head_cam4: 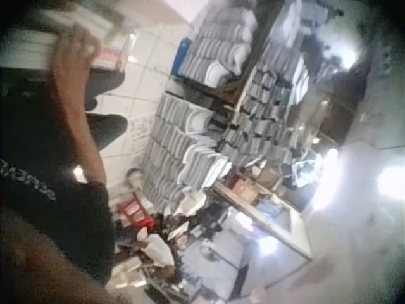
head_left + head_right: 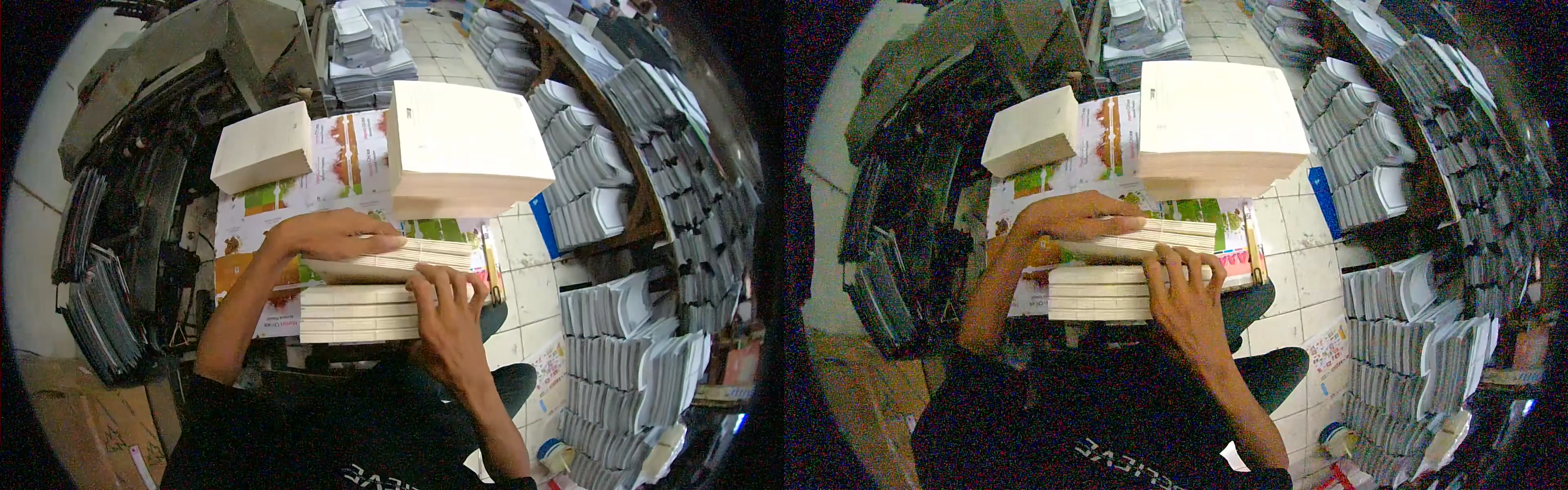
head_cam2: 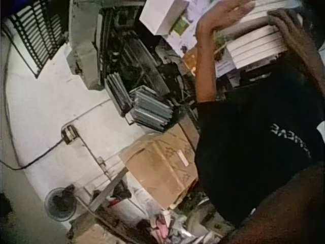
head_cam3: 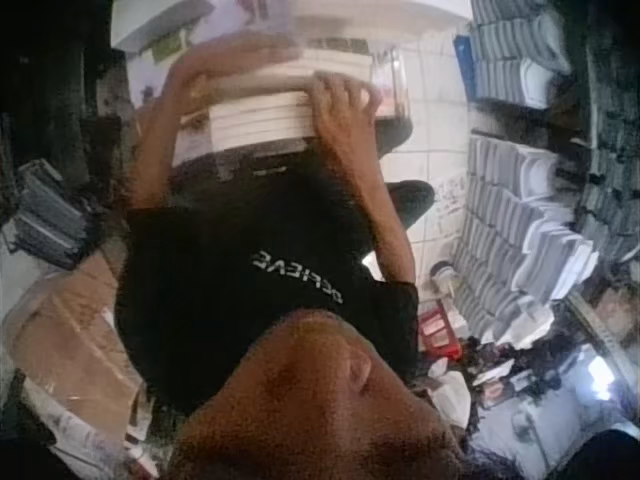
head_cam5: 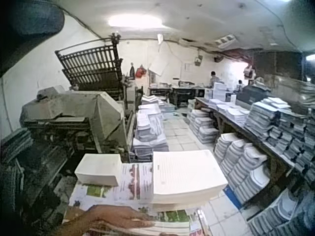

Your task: The person uses a small tool to scrape the edges of a stack of papers, repeatedly moving the tool across the stack while holding it by hand.

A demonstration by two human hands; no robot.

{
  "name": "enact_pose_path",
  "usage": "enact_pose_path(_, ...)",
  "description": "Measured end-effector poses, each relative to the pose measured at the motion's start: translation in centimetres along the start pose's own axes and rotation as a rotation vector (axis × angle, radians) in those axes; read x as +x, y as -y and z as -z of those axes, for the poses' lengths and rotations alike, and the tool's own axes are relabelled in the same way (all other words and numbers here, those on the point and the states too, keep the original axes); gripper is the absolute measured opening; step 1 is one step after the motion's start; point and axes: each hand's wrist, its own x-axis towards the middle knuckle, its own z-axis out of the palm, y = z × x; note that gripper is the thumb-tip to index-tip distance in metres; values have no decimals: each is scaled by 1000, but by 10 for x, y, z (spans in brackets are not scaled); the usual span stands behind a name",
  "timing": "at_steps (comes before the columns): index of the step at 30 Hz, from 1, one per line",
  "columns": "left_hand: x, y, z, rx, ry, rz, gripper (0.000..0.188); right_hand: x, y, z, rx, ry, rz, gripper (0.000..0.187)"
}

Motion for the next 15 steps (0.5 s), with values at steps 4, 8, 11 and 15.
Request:
enact_pose_path(4,0,-7,-3,81,-33,13,63,2,0,-5,-112,-25,6,44)
enact_pose_path(8,4,1,-4,80,-57,-49,59,-8,-5,-23,-98,-135,24,51)
enact_pose_path(11,1,-3,-4,127,-84,56,61,-16,-1,-29,-76,-183,15,46)
enact_pose_path(15,11,10,-2,96,-123,80,63,-31,0,-32,-137,-221,40,43)
